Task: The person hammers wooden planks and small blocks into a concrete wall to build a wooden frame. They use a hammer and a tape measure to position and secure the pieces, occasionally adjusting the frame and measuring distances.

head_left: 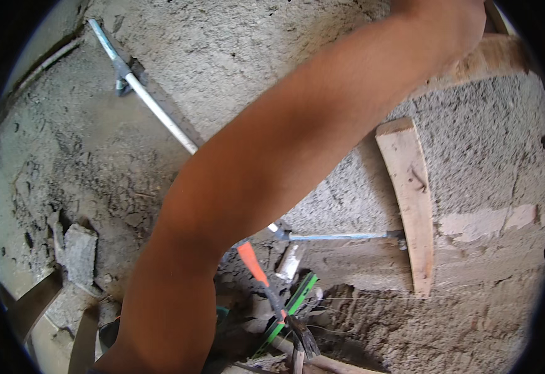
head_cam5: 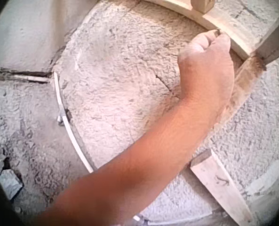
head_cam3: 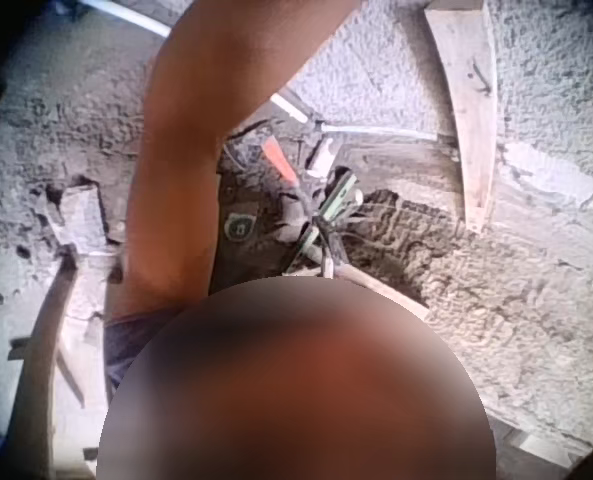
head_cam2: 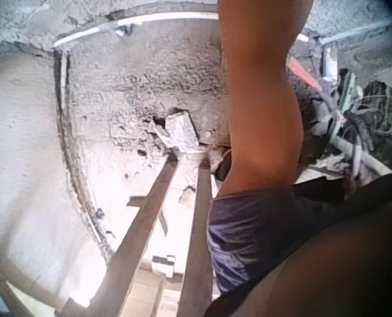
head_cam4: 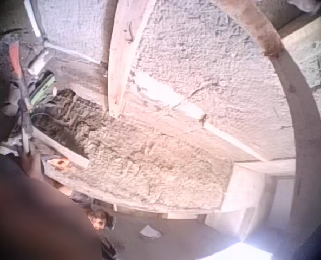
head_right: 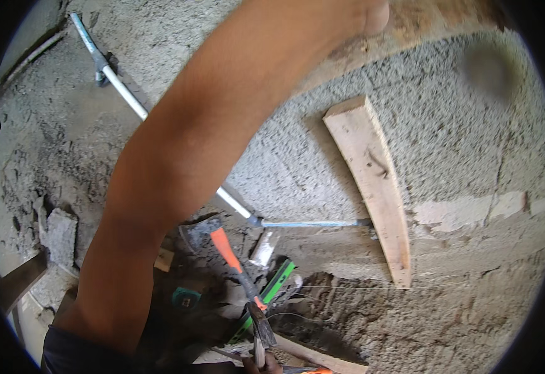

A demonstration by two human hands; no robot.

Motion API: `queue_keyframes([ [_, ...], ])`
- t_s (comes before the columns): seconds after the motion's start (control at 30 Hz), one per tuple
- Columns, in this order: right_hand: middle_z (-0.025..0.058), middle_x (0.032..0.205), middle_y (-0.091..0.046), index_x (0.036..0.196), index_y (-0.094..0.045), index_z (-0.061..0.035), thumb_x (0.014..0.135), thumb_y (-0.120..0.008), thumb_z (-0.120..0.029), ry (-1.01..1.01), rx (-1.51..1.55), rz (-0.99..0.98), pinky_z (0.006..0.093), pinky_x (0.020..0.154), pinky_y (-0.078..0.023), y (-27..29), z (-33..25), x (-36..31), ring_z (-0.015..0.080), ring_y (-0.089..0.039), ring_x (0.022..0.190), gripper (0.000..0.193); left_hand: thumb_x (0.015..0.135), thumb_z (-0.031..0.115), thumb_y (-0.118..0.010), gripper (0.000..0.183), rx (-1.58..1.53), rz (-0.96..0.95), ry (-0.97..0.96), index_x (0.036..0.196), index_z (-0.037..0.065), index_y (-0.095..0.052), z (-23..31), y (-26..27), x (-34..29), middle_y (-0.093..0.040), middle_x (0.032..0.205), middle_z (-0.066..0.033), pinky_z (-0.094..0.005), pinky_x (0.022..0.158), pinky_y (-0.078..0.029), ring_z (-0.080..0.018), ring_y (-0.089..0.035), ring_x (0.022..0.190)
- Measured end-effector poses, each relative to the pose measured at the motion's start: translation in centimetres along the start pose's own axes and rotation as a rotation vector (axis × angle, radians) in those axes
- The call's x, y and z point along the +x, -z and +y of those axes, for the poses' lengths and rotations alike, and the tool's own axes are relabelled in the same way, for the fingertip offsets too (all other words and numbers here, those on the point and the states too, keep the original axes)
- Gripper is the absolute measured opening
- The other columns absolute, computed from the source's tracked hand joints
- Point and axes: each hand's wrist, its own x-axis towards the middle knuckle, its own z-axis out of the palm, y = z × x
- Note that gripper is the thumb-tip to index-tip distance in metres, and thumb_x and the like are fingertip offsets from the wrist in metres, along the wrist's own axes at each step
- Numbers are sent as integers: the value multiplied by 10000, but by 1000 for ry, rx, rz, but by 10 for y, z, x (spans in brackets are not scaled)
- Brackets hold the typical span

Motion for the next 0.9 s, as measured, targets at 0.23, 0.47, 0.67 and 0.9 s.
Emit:
queue_keyframes([
  [0.23, -24, 834, -546, 1414, -570, -82, 1042, -723, -283, -452, 429, 166, 282, 594, -385, 28, -61, -33, 99, -447, 697, 449, 1014, 190, -646, 239, 170, -36, 6, 1060, -31, -724, -10, 31, -3, -737, 875, -133, -350, 799, -537, -206, -677, 828],
  [0.47, -37, 847, -539, 1386, -552, -67, 1067, -674, -218, -104, 442, 263, 257, 596, -394, 47, -82, -11, 89, -475, 708, 374, 1019, 105, -576, 148, 182, 116, 149, 1025, -13, -664, -30, 26, 8, -669, 776, -148, -403, 642, -496, -212, -633, 679],
  [0.67, 21, 844, -620, 1298, -579, -60, 1041, -701, -243, -22, 153, 378, 288, 648, -465, 67, -133, 2, 103, -559, 751, 338, 1060, 143, -573, 167, 202, 83, 235, 1061, -5, -650, -20, 31, 7, -663, 787, -104, -362, 649, -494, -178, -643, 711],
  [0.9, 122, 870, -711, 1196, -657, -1, 1059, -646, -245, 529, -409, 532, 305, 627, -504, 132, -265, -3, 174, -635, 708, 280, 1097, 209, -565, 241, 246, -30, 329, 1175, -1, -655, -13, 33, 10, -688, 925, -70, -300, 787, -584, -125, -690, 856],
])
